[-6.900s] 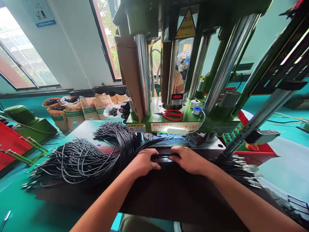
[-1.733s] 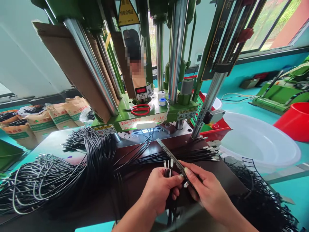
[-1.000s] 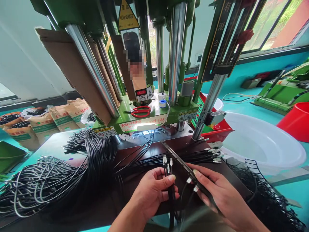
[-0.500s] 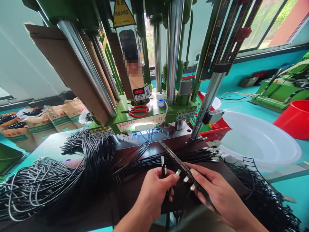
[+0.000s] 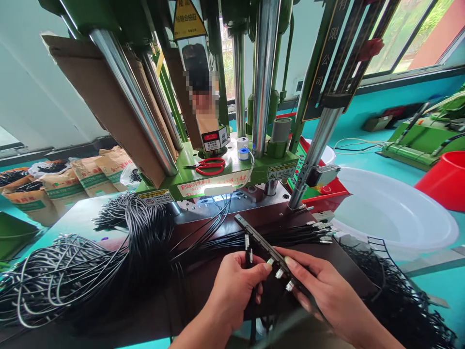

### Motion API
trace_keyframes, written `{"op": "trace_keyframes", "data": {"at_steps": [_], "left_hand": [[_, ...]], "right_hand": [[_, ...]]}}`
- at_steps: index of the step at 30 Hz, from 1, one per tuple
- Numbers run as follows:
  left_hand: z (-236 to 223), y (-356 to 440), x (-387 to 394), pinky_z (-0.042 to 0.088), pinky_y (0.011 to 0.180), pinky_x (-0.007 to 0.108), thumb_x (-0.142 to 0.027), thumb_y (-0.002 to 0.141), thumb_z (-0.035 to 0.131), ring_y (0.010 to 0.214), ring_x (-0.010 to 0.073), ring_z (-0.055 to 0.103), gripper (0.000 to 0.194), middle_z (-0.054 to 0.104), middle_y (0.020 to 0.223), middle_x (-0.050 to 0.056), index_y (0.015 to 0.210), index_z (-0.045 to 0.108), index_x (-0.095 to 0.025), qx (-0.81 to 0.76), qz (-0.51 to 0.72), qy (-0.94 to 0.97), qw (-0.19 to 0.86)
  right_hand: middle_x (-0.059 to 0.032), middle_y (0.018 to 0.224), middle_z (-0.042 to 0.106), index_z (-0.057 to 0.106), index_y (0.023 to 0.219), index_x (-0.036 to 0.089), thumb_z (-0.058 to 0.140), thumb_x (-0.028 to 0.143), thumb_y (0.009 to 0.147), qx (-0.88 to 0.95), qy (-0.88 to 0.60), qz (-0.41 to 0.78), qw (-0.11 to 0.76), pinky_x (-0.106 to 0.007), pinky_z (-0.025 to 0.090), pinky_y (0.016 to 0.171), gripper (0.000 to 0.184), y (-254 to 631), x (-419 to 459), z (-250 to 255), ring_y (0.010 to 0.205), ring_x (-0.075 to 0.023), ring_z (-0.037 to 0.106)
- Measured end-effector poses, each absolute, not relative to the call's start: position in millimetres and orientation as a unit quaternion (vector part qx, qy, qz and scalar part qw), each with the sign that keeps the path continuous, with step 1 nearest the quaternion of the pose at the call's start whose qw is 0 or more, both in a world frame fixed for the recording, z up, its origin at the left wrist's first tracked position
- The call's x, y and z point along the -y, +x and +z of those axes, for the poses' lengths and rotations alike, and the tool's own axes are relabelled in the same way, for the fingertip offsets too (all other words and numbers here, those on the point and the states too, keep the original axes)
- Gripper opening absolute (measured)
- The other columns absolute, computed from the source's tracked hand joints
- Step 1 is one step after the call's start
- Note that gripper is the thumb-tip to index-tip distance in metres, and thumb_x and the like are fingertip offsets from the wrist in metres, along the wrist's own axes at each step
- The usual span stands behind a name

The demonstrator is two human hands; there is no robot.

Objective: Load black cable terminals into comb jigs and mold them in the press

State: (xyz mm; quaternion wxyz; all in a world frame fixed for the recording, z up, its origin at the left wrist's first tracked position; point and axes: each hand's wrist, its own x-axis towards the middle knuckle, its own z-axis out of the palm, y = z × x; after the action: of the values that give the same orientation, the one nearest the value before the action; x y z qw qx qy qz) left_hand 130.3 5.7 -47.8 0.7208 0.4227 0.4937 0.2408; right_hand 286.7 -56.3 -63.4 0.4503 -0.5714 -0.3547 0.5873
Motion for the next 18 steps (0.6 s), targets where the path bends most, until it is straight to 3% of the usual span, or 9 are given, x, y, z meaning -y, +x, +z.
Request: {"op": "trace_keyframes", "data": {"at_steps": [9, 14, 18], "left_hand": [[-52, 130, -8, 0.033, 0.038, 0.018, -0.029, 0.067, 0.070, 0.043, 0.0062, 0.041, 0.023, 0.049, 0.053, -0.002, 0.072, 0.054, -0.012, -0.490, 0.250, 0.430, 0.716], [-46, 113, -12, 0.050, 0.059, 0.025, -0.028, 0.070, 0.071, 0.059, 0.0091, 0.054, 0.032, 0.054, 0.073, 0.001, 0.094, 0.060, -0.010, -0.416, 0.270, 0.337, 0.800], [-46, 109, -14, 0.046, 0.055, 0.022, -0.026, 0.074, 0.068, 0.058, 0.0081, 0.053, 0.031, 0.051, 0.071, 0.000, 0.099, 0.059, -0.010, -0.430, 0.298, 0.320, 0.790]], "right_hand": [[0.0028, 0.055, 0.047, 0.058, 0.125, 0.020, 0.054, 0.061, 0.078, 0.363, -0.603, 0.536, 0.466, -0.018, 0.021, 0.033, 0.063, 275, 57, -58, 0.039, -0.0075, 0.034], [0.0017, 0.059, 0.050, 0.054, 0.129, 0.023, 0.059, 0.056, 0.078, 0.299, -0.581, 0.588, 0.477, -0.016, 0.016, 0.033, 0.060, 285, 59, -61, 0.042, -0.0067, 0.036], [0.0008, 0.065, 0.052, 0.053, 0.130, 0.024, 0.057, 0.055, 0.081, 0.305, -0.571, 0.603, 0.466, -0.015, 0.018, 0.033, 0.058, 290, 60, -62, 0.045, -0.0064, 0.038]]}}
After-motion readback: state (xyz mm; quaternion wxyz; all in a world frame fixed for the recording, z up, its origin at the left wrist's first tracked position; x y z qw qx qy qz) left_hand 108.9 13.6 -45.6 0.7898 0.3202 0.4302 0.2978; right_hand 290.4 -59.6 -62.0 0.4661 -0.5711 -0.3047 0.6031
